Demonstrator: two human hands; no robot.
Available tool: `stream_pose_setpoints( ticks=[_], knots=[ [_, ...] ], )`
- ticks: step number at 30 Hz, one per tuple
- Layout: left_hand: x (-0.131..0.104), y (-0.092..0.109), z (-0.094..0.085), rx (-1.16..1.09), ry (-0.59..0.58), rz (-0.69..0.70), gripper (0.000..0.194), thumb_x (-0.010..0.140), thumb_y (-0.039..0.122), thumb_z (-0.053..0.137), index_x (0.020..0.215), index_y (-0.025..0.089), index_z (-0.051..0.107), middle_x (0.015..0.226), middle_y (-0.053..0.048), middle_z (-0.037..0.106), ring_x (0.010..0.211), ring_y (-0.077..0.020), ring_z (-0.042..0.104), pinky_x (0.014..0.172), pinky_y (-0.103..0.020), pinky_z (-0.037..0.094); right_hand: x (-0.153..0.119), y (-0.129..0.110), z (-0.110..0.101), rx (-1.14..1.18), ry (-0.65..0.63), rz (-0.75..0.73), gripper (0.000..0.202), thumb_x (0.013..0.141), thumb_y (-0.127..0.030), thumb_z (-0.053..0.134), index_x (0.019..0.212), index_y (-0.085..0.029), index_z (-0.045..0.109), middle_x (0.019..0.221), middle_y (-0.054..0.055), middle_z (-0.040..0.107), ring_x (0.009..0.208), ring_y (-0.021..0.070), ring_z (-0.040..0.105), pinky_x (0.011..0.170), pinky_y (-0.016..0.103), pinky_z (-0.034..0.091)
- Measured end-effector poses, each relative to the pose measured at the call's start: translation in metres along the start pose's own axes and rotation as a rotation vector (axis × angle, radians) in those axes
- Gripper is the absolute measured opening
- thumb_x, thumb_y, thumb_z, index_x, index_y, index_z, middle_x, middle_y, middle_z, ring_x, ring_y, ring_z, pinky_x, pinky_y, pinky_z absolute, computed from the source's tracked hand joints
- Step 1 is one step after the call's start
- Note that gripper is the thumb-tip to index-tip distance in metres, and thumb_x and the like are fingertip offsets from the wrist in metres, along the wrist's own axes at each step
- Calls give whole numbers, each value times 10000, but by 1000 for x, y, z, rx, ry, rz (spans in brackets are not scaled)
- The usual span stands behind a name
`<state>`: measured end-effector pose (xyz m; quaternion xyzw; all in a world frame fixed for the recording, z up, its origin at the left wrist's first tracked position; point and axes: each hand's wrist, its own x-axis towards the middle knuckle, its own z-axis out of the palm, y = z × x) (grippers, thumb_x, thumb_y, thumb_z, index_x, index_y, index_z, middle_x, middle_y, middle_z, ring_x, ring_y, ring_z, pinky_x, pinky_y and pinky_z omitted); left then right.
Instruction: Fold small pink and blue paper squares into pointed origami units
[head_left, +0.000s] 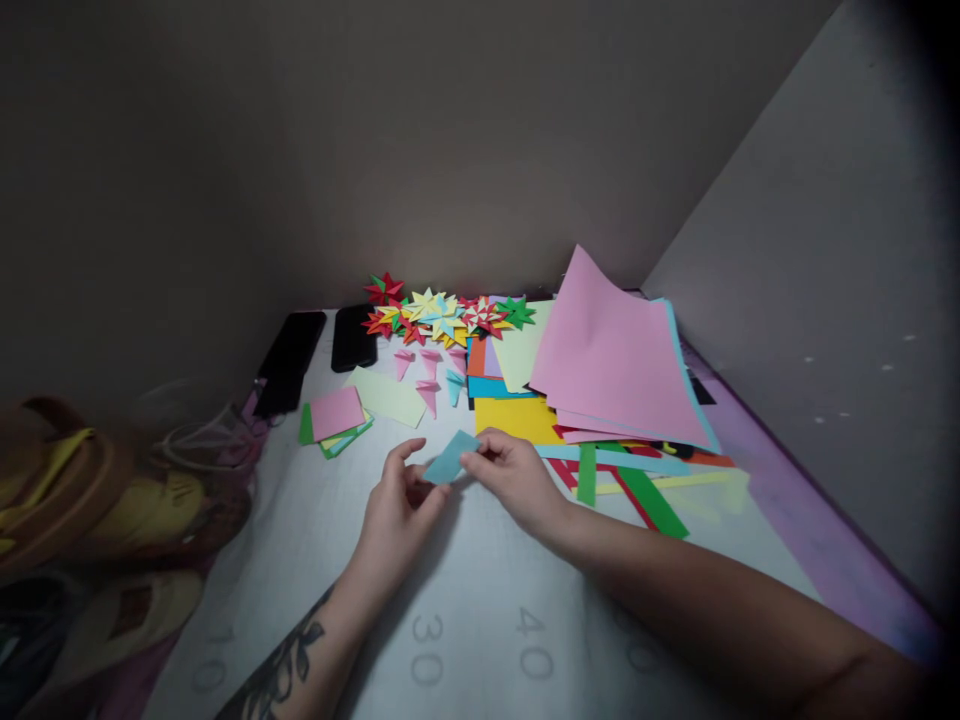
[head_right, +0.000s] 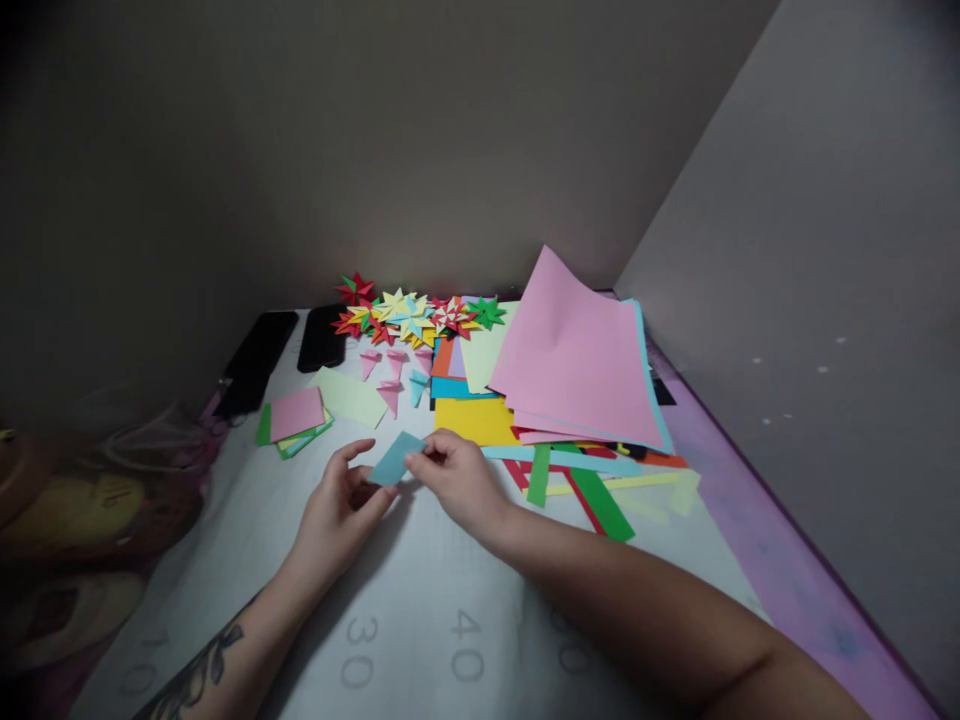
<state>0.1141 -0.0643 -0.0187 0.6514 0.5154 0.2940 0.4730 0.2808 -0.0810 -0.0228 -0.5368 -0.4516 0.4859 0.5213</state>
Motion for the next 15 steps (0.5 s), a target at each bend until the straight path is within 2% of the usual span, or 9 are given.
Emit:
stream_pose_setpoints(
  ticks=[6, 11, 15],
  knots=[
    [-2, 5, 0, -50, 13, 1, 399, 766, 280, 609, 1105, 220, 407, 671, 48, 602, 606, -124, 570, 597, -227, 432, -8, 2, 8, -151, -59, 27, 132, 730, -264, 638, 654, -177, 575, 715, -9, 576, 671, 131, 528, 607, 238, 404],
    [-1, 7, -3, -53, -5, 7, 361, 757, 286, 614, 1060, 221, 429, 629, 58, 594, 575, -121, 561, 572, -216, 414, -1, -1, 0, -52, 43, -16, 192, 758, -298, 621, 633, -186, 526, 629, -34, 499, 602, 113, 477, 573, 233, 388],
    [-1, 5, -9, 86, 37, 9, 340, 770, 300, 601, 1062, 230, 443, 661, 50, 615, 585, -130, 575, 577, -226, 414, 7, 2, -9, 52, 145, -29, 205, 790, -381, 607, 721, -196, 550, 604, -33, 493, 556, 117, 462, 524, 238, 377]
  ],
)
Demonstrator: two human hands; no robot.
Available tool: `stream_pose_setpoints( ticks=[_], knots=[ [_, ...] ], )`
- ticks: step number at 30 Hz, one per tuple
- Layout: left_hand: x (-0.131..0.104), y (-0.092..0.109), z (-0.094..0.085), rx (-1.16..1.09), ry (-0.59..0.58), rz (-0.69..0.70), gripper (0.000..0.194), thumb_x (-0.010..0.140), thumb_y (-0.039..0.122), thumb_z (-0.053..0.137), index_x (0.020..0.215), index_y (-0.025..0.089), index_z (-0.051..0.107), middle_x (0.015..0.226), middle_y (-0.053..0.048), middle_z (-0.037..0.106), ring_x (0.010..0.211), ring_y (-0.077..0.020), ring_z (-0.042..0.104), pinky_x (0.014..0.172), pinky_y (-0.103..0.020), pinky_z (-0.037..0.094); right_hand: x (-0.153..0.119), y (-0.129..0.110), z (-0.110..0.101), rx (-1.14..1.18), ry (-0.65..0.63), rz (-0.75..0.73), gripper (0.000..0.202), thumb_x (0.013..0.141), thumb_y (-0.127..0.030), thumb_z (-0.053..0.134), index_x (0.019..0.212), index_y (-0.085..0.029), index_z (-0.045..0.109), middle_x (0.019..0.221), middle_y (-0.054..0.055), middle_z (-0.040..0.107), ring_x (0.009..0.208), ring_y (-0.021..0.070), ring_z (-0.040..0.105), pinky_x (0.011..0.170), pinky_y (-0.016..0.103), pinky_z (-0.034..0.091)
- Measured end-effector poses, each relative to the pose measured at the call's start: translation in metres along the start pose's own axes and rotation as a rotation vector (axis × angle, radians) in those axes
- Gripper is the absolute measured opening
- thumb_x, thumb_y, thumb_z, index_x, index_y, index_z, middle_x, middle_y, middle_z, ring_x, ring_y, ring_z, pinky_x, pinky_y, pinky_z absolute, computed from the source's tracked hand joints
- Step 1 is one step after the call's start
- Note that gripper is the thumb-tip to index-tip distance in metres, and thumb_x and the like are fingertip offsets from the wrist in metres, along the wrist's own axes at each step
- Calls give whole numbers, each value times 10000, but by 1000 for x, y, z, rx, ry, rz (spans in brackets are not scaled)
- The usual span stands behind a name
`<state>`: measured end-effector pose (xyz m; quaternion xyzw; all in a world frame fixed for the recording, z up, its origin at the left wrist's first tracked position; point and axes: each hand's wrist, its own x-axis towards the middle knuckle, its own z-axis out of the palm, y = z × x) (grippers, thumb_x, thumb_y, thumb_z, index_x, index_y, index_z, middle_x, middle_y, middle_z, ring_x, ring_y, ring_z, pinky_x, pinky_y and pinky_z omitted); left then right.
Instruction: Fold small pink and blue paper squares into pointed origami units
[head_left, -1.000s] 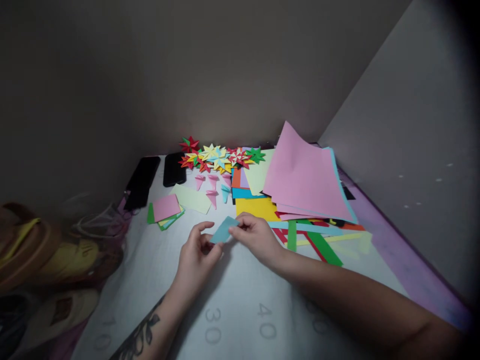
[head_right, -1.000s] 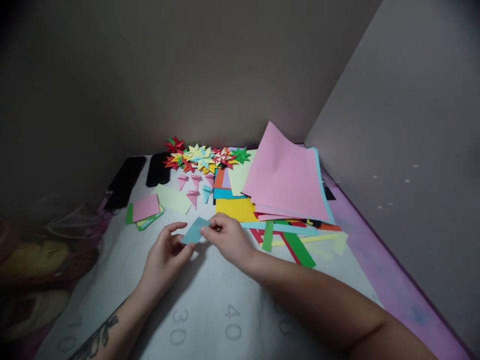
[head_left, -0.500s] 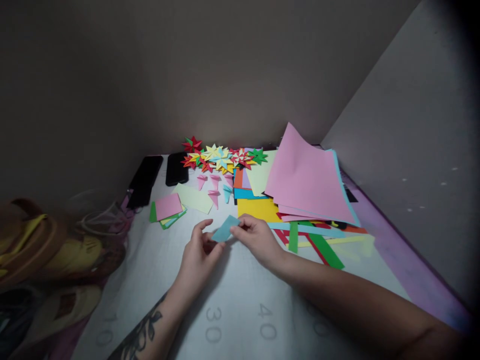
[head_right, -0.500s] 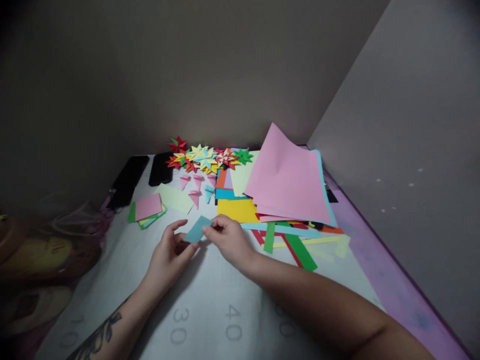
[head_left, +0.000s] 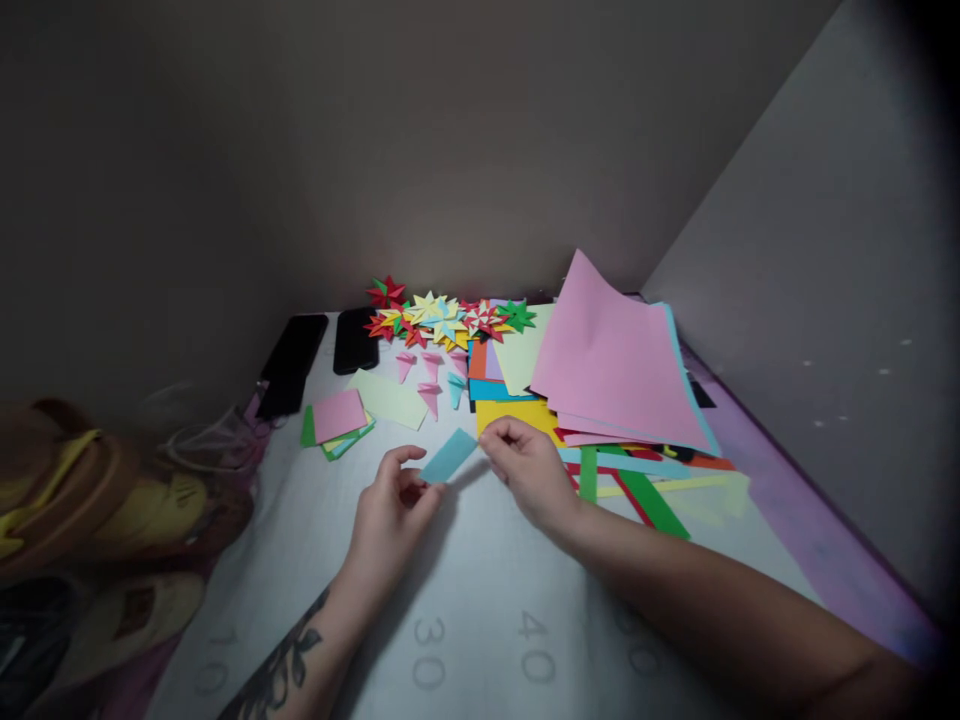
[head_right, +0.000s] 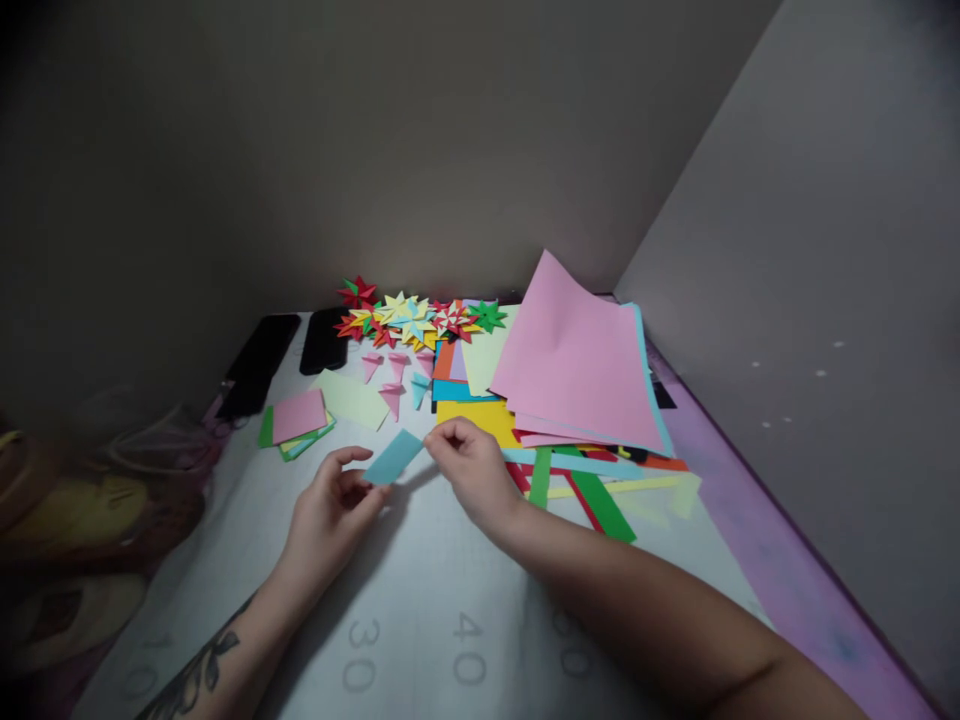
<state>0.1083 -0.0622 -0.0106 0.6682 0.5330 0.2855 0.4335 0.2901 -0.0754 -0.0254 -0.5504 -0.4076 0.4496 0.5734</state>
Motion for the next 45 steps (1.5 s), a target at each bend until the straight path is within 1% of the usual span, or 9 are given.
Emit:
stream_pose_setpoints(
  ticks=[3, 8, 11, 17, 24, 29, 37, 41, 45],
  knots=[
    [0, -3, -3, 156, 33, 18, 333, 780, 316, 589, 1074, 237, 453, 733, 28, 655, 649, -154, 614, 613, -249, 428, 2, 0, -2, -27, 42, -105, 206, 813, -386, 591, 733, -198, 567, 691, 0, 546, 669, 145, 526, 622, 270, 437],
    [0, -8, -3, 288, 32, 63, 315, 813, 328, 541, 1107, 248, 462, 877, -12, 697, 768, -189, 661, 679, -285, 465, -1, -4, -5, -145, -63, -295, 154, 845, -331, 568, 788, -216, 654, 943, 56, 567, 981, 193, 533, 860, 336, 440],
    [0, -11, -2, 373, 60, 125, 284, 822, 297, 526, 1100, 246, 493, 895, -19, 700, 772, -189, 663, 689, -287, 473, -3, -5, -6, -145, -141, -272, 209, 871, -324, 530, 767, -214, 675, 944, 56, 576, 962, 182, 546, 859, 331, 443],
    [1, -17, -4, 447, 107, 234, 316, 839, 258, 514, 1154, 249, 512, 913, -32, 686, 792, -185, 649, 697, -283, 478, -2, -1, -4, -87, -180, -54, 311, 853, -378, 538, 645, -175, 648, 818, 51, 626, 719, 152, 577, 539, 247, 435],
    [-1, -5, -6, 73, -49, 138, 508, 742, 348, 638, 1196, 208, 459, 977, -52, 629, 778, -168, 623, 679, -271, 483, -1, 0, -2, -157, -147, -41, 104, 715, -175, 611, 792, -182, 679, 861, 35, 647, 811, 164, 613, 730, 291, 484],
    [2, 1, -3, -228, -124, -21, 374, 787, 349, 577, 1113, 197, 475, 754, 5, 630, 607, -119, 565, 566, -222, 420, -1, -2, -1, -312, -188, -235, 250, 716, -62, 491, 814, -194, 680, 895, 43, 650, 871, 165, 614, 777, 302, 490],
    [9, -10, -3, -228, -72, -98, 326, 715, 239, 605, 1017, 200, 489, 627, 66, 554, 534, -101, 522, 514, -199, 381, -11, -9, -4, -696, -409, -745, 506, 697, -17, 483, 1153, -220, 568, 1257, 97, 515, 1175, 259, 426, 985, 470, 368],
    [10, -11, -2, -233, -58, -119, 305, 712, 221, 589, 992, 195, 470, 659, 53, 585, 535, -106, 538, 524, -210, 405, -12, -5, -6, -871, -448, -867, 221, 815, -99, 491, 941, -210, 635, 958, 75, 627, 877, 205, 524, 786, 358, 441],
    [8, -12, -2, 2, -19, 47, 335, 740, 158, 541, 1069, 192, 484, 862, -18, 622, 676, -136, 589, 609, -252, 465, -7, 1, -9, -942, -551, -908, 239, 861, -89, 431, 834, -206, 639, 833, 58, 646, 723, 169, 538, 647, 290, 418]
  ],
)
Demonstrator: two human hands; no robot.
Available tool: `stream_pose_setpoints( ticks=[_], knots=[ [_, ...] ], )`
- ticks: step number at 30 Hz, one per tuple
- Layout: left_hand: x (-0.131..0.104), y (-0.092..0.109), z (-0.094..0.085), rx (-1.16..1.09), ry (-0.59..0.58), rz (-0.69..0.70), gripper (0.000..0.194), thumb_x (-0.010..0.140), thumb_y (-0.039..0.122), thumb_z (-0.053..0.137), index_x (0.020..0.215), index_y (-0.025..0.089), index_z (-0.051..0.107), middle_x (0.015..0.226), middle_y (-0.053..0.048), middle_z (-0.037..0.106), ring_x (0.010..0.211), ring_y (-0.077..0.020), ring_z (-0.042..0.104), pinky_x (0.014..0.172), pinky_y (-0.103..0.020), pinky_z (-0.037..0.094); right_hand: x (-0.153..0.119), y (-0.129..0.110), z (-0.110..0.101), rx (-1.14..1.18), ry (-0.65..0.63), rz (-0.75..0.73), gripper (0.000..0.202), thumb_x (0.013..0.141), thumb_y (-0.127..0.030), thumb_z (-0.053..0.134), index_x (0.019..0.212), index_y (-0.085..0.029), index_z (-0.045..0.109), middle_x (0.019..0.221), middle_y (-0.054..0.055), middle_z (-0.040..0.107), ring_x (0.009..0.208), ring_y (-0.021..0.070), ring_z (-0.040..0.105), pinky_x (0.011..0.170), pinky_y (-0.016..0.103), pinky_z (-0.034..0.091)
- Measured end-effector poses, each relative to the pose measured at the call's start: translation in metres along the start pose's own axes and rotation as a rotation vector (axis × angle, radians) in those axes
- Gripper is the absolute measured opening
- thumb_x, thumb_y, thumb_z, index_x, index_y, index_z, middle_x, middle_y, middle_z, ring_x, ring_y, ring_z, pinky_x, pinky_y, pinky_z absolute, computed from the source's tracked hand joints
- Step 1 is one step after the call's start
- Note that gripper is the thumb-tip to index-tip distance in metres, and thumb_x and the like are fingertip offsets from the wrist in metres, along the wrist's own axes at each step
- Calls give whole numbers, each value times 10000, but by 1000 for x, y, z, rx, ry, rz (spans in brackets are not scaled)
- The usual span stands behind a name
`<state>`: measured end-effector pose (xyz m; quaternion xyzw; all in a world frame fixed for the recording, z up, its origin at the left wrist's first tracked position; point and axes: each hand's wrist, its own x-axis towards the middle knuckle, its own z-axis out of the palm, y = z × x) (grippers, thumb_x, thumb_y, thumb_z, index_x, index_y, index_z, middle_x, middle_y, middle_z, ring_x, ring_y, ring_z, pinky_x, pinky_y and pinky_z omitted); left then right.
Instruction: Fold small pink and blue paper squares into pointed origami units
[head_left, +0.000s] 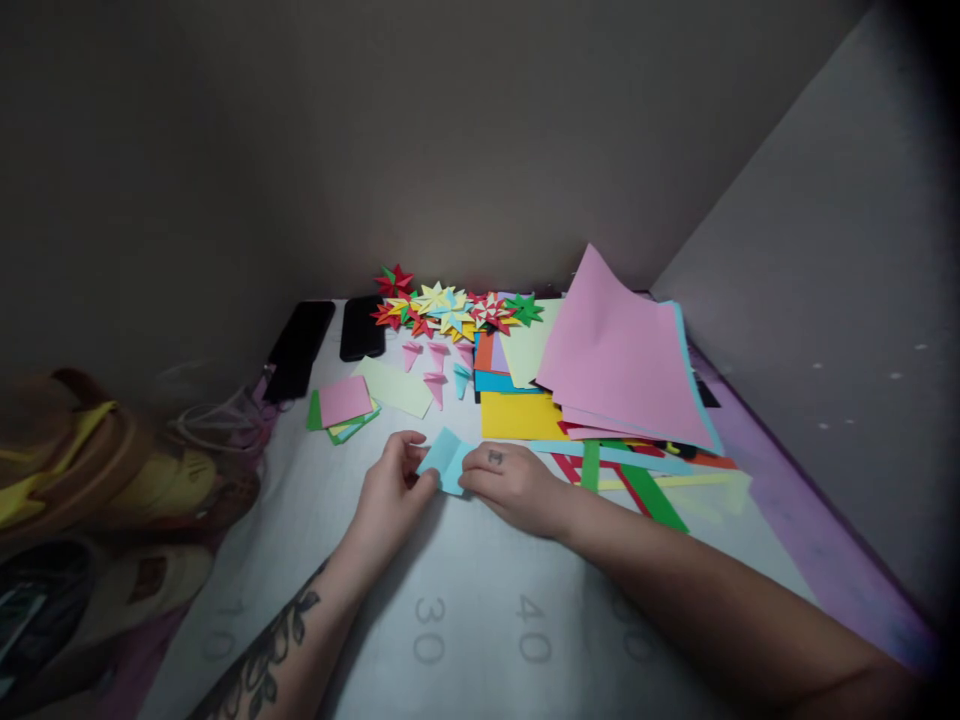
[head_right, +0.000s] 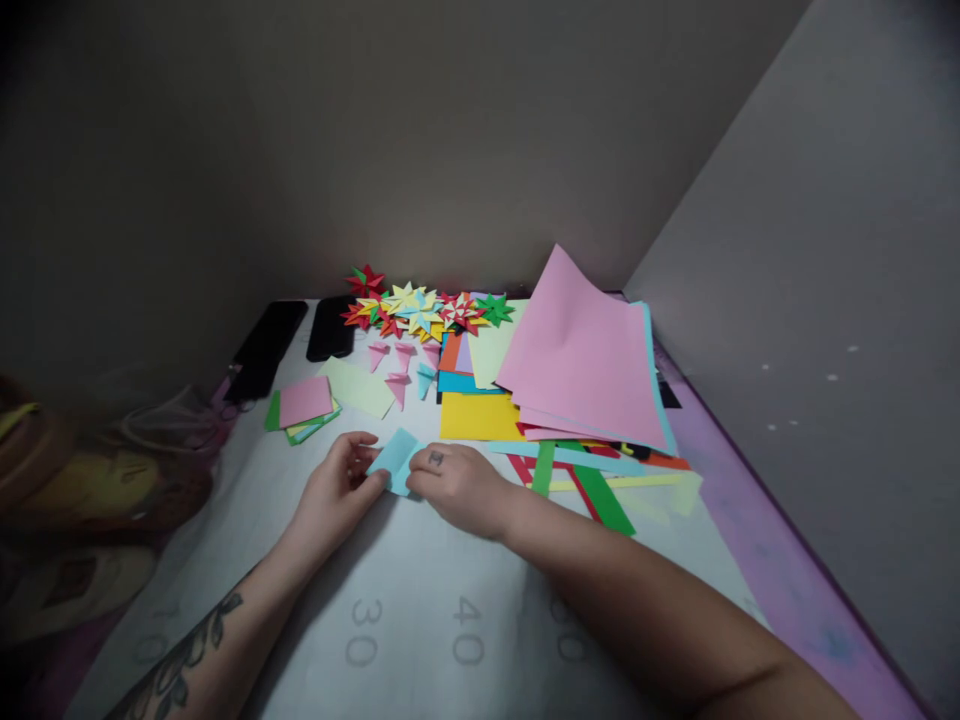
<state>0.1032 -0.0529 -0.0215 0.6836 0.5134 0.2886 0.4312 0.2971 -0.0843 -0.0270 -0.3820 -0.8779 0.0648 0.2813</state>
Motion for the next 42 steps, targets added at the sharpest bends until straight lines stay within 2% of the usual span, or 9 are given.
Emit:
stream_pose_setpoints(
  ticks=[2, 4, 6, 9, 16, 23, 31, 37, 42],
  knots=[
    [-1, -1, -3, 230, 18, 188, 317, 754, 109, 512, 1053, 203, 558, 1025, -70, 607, 847, -179, 590, 721, -305, 476, -2, 4, 1, -19, -47, -32, 231, 865, -91, 443, 823, -201, 641, 831, 61, 659, 729, 174, 550, 640, 289, 411],
    [-2, -3, -8, 465, -23, 391, 260, 775, 78, 500, 926, 221, 657, 1102, -83, 600, 990, -232, 542, 825, -368, 441, -3, 7, 1, -17, -83, -29, 226, 870, -91, 448, 826, -195, 644, 842, 66, 667, 750, 178, 560, 648, 288, 414],
    [-2, -6, -14, 619, -129, 544, 241, 811, 92, 514, 852, 243, 696, 1069, -65, 639, 1004, -251, 523, 839, -391, 412, -5, 10, 2, 16, -92, 5, 230, 871, -83, 451, 834, -196, 649, 858, 71, 667, 784, 179, 564, 664, 285, 418],
    [-4, -10, -22, 721, -269, 649, 219, 841, 137, 547, 956, 261, 686, 988, -39, 684, 955, -235, 543, 793, -368, 409, -4, 12, 1, 124, -72, 61, 207, 870, -94, 479, 821, -194, 652, 852, 70, 655, 820, 174, 559, 699, 278, 429],
    [-8, 1, -26, 874, -404, 637, 258, 835, 165, 591, 1075, 249, 635, 1032, -36, 671, 914, -218, 568, 742, -349, 439, 6, 8, 3, 212, -116, 269, 141, 849, -137, 547, 745, -175, 636, 794, 43, 581, 806, 170, 516, 758, 307, 428],
    [-13, 9, -25, 876, -469, 580, 253, 840, 146, 571, 1077, 212, 632, 1053, -48, 647, 946, -229, 551, 777, -350, 486, 12, 1, 14, 167, -29, 451, 116, 808, -120, 559, 712, -170, 602, 836, 43, 546, 824, 175, 510, 740, 313, 423],
    [-19, 10, -18, 789, -455, 500, 261, 845, 81, 510, 1063, 177, 618, 971, -50, 644, 909, -206, 561, 812, -336, 492, 14, 0, 18, 131, 12, 486, 116, 796, -118, 562, 698, -175, 585, 826, 35, 541, 812, 174, 509, 729, 311, 414],
    [-22, 11, -15, 845, -431, 478, 353, 850, 92, 499, 1186, 190, 546, 921, -52, 631, 874, -214, 562, 762, -340, 508, 14, 0, 22, 114, 19, 499, 107, 781, -114, 572, 698, -179, 590, 816, 28, 541, 790, 168, 506, 726, 306, 413],
    [-21, 11, -14, 906, -457, 494, 330, 856, 130, 515, 1173, 207, 563, 928, -45, 617, 860, -214, 545, 734, -331, 510, 16, -2, 21, 106, 4, 517, 105, 779, -117, 571, 696, -177, 592, 819, 33, 541, 800, 172, 504, 732, 307, 417]
  ],
)
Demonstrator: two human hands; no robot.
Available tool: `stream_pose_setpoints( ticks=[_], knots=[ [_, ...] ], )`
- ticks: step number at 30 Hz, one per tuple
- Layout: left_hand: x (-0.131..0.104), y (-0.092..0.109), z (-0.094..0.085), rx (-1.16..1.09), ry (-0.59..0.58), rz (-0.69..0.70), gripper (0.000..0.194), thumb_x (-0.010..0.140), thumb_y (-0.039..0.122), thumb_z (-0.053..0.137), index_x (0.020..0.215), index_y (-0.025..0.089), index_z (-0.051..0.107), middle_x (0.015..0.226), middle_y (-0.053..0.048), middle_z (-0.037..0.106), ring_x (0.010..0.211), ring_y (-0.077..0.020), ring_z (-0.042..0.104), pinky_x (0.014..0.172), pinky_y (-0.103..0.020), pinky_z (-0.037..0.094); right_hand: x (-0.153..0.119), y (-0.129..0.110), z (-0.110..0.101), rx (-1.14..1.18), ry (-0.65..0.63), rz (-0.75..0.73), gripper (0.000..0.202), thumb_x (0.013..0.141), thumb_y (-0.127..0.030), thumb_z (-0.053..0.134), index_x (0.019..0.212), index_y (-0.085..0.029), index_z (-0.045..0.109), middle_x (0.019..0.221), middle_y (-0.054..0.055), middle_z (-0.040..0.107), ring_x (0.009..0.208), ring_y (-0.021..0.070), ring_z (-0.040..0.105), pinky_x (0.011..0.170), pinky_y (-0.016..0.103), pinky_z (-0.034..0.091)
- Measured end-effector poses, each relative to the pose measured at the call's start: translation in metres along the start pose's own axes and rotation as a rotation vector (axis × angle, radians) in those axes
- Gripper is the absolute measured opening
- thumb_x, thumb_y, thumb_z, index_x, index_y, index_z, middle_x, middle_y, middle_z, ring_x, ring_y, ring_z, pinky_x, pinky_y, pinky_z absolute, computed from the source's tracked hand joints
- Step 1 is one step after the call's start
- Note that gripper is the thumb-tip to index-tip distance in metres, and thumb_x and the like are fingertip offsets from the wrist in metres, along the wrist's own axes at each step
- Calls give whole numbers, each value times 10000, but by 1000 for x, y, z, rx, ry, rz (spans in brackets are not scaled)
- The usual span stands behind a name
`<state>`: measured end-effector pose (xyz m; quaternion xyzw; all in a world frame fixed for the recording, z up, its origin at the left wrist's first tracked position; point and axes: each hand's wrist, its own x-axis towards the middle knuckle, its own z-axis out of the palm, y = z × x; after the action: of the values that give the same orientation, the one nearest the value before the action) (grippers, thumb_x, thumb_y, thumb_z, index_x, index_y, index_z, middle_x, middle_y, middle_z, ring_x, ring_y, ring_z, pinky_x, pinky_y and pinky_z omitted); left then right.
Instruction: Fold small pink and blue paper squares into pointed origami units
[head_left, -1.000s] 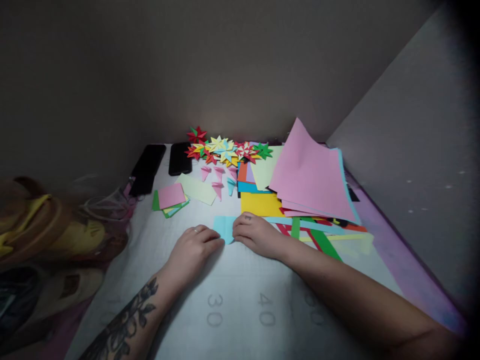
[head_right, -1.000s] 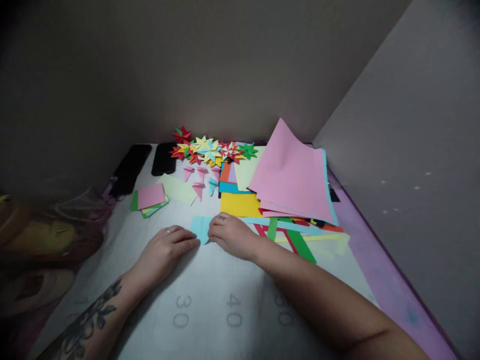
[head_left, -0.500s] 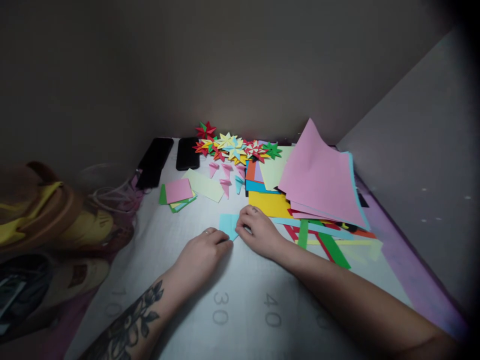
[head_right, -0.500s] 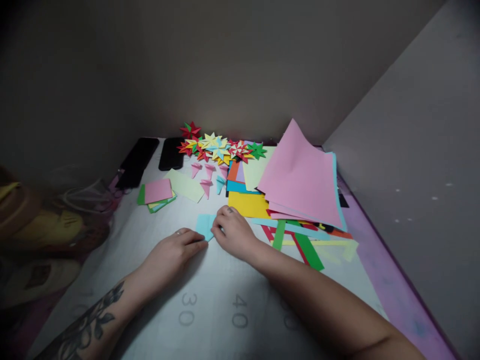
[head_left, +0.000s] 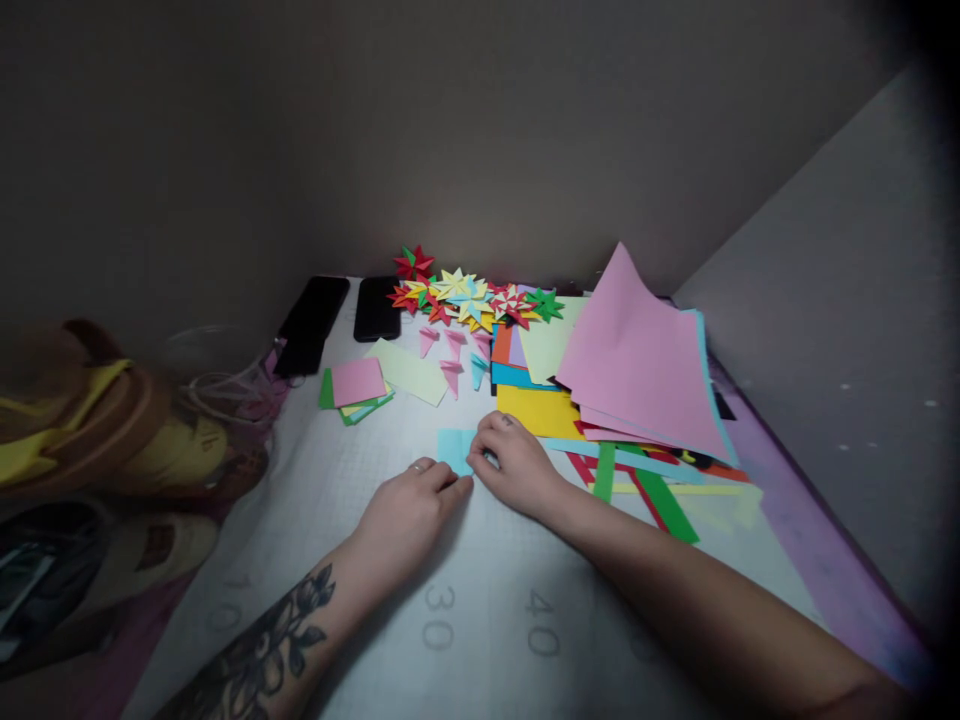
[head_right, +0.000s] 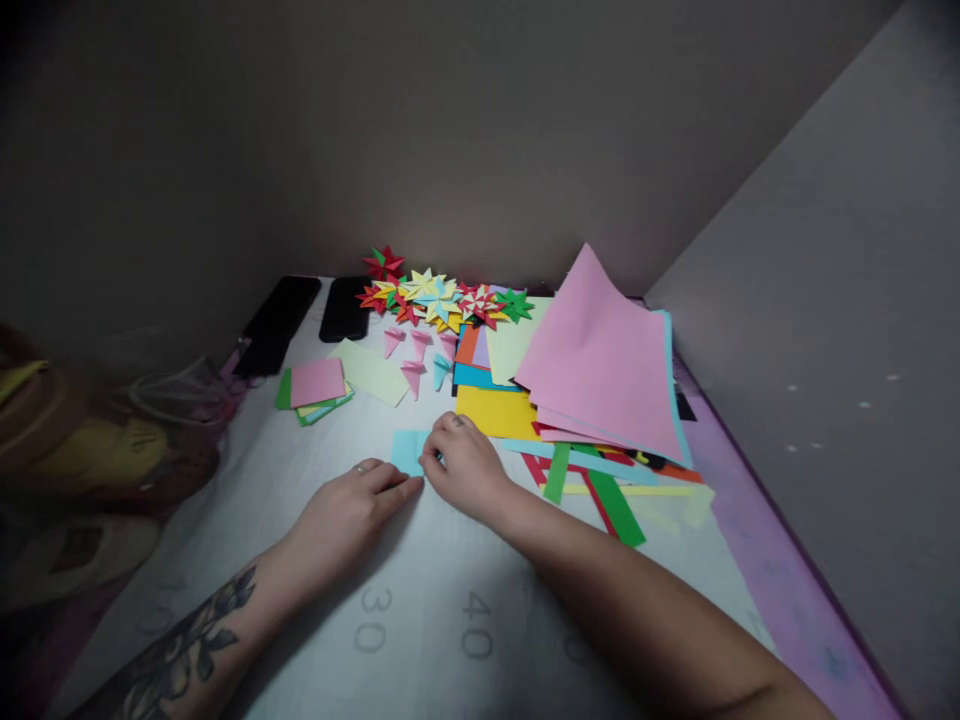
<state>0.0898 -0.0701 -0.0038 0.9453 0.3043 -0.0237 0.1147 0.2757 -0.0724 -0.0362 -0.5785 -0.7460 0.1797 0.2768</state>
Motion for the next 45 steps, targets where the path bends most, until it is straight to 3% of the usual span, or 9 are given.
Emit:
stream_pose_setpoints(
  ticks=[10, 15, 22, 25, 28, 30, 37, 40, 45],
  knots=[
    [0, 1, -1, 19, -30, 4, 326, 861, 129, 496, 1171, 206, 563, 953, -54, 601, 892, -218, 526, 729, -318, 497, 1, -3, 1, -52, -20, 15, 102, 788, -122, 557, 707, -183, 563, 822, 42, 528, 817, 186, 493, 744, 314, 411],
    [0, 2, -3, 43, -22, -9, 361, 852, 117, 487, 1199, 201, 543, 953, -64, 595, 900, -220, 517, 737, -320, 479, -3, -3, -3, -48, -26, -19, 124, 754, -178, 613, 827, -197, 515, 859, 40, 519, 849, 208, 467, 744, 330, 406],
    [-1, 2, -6, -10, -9, 12, 332, 850, 97, 462, 1144, 208, 569, 968, -55, 593, 890, -218, 518, 733, -323, 460, -6, 8, -9, -124, 108, 93, 95, 783, -145, 574, 803, -195, 496, 852, 65, 515, 820, 229, 473, 728, 373, 420],
    [-1, 3, -5, -18, 17, 9, 338, 839, 95, 483, 1142, 218, 569, 958, -53, 593, 880, -217, 517, 735, -324, 456, -9, 11, -11, -41, 115, -66, 136, 808, -68, 481, 813, -192, 538, 826, 67, 540, 809, 213, 503, 719, 356, 446],
    [-2, 2, -3, -24, 27, 7, 337, 834, 97, 499, 1142, 214, 572, 957, -58, 598, 882, -219, 521, 743, -330, 460, -15, 10, -11, 35, 29, -349, 223, 803, -40, 459, 886, -189, 603, 848, 74, 591, 823, 198, 529, 720, 330, 476],
    [-2, -1, -1, -44, 26, 1, 327, 838, 92, 491, 1127, 213, 583, 957, -56, 608, 890, -213, 530, 755, -326, 464, -17, 9, -11, 30, -22, -444, 262, 793, -30, 466, 929, -181, 630, 868, 80, 622, 823, 196, 535, 712, 325, 489],
    [-3, -14, 1, -101, 160, -252, 363, 868, 106, 442, 1205, 194, 545, 968, -67, 641, 880, -207, 566, 765, -331, 473, -18, 9, -12, 6, -41, -501, 310, 803, -19, 442, 989, -157, 649, 914, 96, 666, 840, 197, 554, 720, 334, 524],
    [-3, -16, 4, -151, 171, -206, 395, 859, 67, 437, 1198, 224, 563, 922, -46, 661, 870, -195, 568, 747, -307, 472, -17, 10, -12, 24, -45, -510, 319, 822, -30, 430, 1014, -174, 640, 960, 98, 669, 874, 194, 566, 743, 341, 533],
    [-1, -20, 8, -141, 259, -112, 200, 874, 154, 500, 947, 216, 675, 857, -39, 664, 827, -182, 559, 738, -292, 456, -16, 10, -14, 34, -55, -524, 299, 832, -34, 438, 1024, -158, 631, 990, 110, 664, 923, 199, 570, 768, 339, 537]
  ],
)
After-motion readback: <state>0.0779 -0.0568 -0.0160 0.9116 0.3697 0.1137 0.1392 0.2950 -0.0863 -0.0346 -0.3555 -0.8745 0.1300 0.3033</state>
